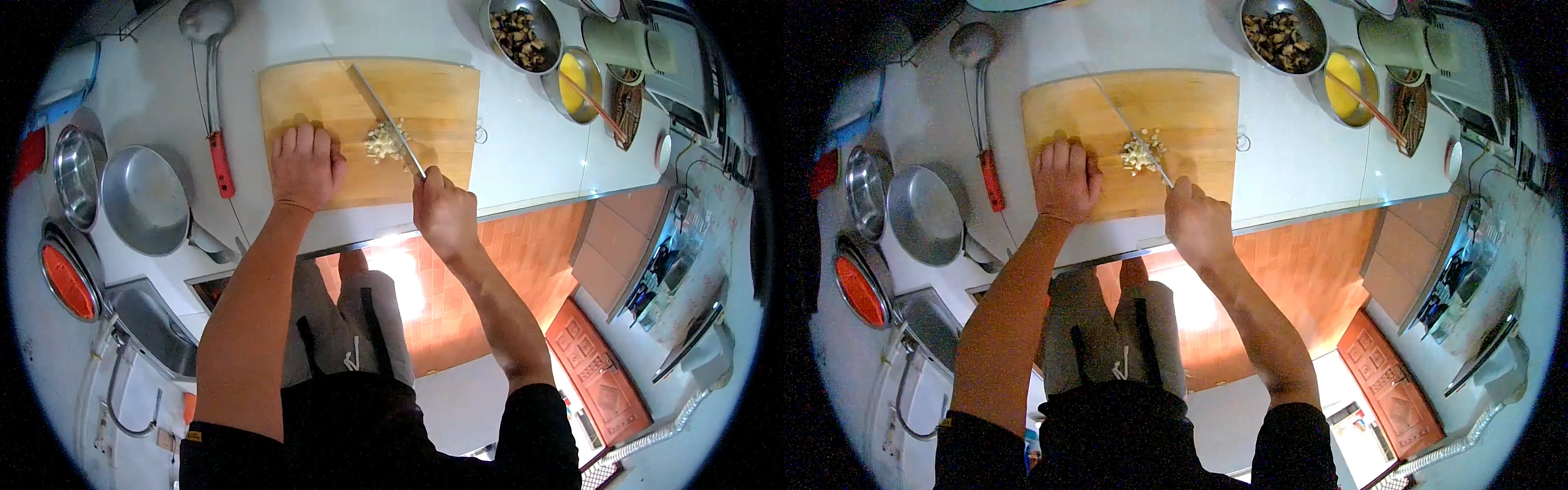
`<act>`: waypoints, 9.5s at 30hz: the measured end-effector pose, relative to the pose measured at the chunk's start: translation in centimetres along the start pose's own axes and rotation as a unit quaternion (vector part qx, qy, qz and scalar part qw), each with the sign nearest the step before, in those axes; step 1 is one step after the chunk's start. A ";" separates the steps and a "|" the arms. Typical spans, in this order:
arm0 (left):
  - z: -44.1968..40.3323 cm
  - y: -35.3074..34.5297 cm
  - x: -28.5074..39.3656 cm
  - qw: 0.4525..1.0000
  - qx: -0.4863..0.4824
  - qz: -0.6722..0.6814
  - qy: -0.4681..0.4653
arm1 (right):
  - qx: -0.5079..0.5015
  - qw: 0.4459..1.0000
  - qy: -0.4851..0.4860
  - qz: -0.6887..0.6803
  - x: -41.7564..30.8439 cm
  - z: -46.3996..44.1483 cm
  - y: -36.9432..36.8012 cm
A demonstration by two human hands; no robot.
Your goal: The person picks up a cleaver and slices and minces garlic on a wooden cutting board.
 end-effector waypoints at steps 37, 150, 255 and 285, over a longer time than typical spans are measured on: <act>0.4 -0.2 -0.6 0.999 0.003 0.042 0.017 | -0.031 0.998 -0.048 0.021 -3.4 -0.8 2.0; 0.2 -0.2 -0.6 0.999 -0.011 0.046 0.024 | -0.058 0.994 -0.001 0.088 -0.3 -3.6 4.1; 0.3 0.7 -1.3 0.999 -0.001 0.041 0.006 | -0.035 0.960 -0.277 -0.030 -10.3 -2.1 -0.4; -0.1 0.6 -0.8 0.998 0.012 0.049 0.029 | -0.076 0.971 -0.226 -0.012 -8.9 -1.7 1.1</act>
Point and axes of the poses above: each hand's wrist, its own z-axis away from the middle knuckle, its own y-axis out of the back of the hand, x = y × z, the point moved 2 cm from there along -z, towards the middle knuckle, and after that the axes turned 14 degrees about z, right-handed, at the moved point
